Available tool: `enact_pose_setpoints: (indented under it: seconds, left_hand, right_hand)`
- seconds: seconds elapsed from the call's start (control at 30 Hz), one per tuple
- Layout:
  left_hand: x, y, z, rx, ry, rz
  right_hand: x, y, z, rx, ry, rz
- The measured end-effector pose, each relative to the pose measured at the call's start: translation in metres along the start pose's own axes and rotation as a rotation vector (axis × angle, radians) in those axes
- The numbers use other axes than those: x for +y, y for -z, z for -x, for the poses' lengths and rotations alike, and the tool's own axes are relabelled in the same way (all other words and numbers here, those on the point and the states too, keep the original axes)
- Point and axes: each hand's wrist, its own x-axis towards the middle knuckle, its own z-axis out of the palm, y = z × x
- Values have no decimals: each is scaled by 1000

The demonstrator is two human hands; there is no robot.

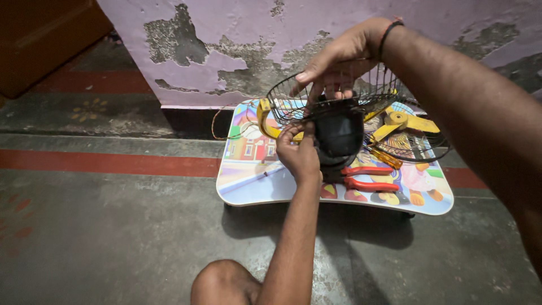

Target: The person disassembles a yellow electric fan by removing the front grill, fan blades, and rear grill. They use pliers to loosen and remove the central nut securing the fan components.

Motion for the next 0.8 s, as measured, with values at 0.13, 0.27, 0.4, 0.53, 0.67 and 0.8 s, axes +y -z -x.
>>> enact_pose_setpoints:
  seconds: [0.13, 0.27, 0.4, 0.53, 0.67, 0.8]
  left_hand:
    - [-9, 0, -2, 15, -106, -26]
    - [-8, 5, -3, 51, -125, -209]
    - [3, 11, -3, 15, -134, -261]
    - [11, 10, 0, -16, -40, -180]
    - [13, 7, -2, -6, -157, -300]
    - [10, 1, -3, 23, -95, -229]
  right_hand:
    - [1, 1, -3, 5, 11, -15]
    - [0, -2, -4, -26, 25, -55]
    - [-2, -4, -1, 53, -13, -39]
    - [-3, -4, -2, 50, -4, -63]
    - [-1, -3, -4, 88, 3, -84]
    - [0, -1, -4, 93, 9, -95]
